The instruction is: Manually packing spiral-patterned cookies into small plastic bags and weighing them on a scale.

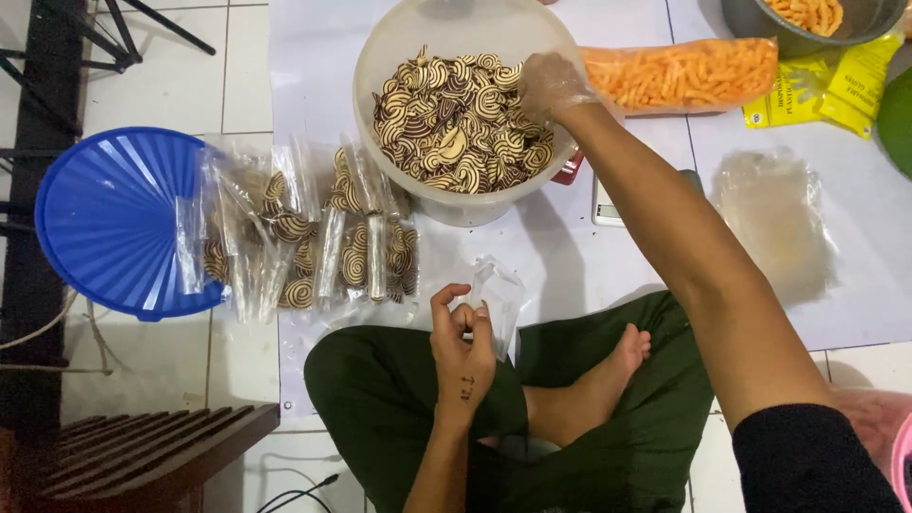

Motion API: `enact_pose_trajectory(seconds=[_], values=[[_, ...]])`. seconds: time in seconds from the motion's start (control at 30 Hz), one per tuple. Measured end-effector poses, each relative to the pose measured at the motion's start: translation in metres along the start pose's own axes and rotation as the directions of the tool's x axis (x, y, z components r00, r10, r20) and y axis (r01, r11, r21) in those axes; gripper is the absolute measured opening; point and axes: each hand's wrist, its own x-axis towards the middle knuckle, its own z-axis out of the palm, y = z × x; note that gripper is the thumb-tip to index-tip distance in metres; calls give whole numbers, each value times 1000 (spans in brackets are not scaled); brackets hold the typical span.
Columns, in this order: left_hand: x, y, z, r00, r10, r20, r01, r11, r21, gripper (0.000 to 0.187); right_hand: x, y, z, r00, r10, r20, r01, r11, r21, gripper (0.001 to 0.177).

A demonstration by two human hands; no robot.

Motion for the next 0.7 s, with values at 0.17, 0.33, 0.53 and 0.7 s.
enact_pose_trajectory(seconds=[0.17, 0.33, 0.53, 0.7], values=[[2, 4, -5, 998, 54, -11, -54, 998, 33, 36, -10, 4, -10, 904, -155, -398, 173, 985, 9, 20], [-1, 5, -9, 998, 55, -33, -54, 998, 30, 34, -43, -3, -60, 997, -34, -75, 46, 986, 162, 10], [-5, 4, -9, 998, 54, -32, -54, 998, 10, 36, -61, -22, -63, 973, -125, 194, 120, 992, 38, 13], [-3, 8, -11, 999, 37, -28, -37, 999, -1, 35, -49, -19, -36, 976, -206, 74, 200, 977, 79, 26]])
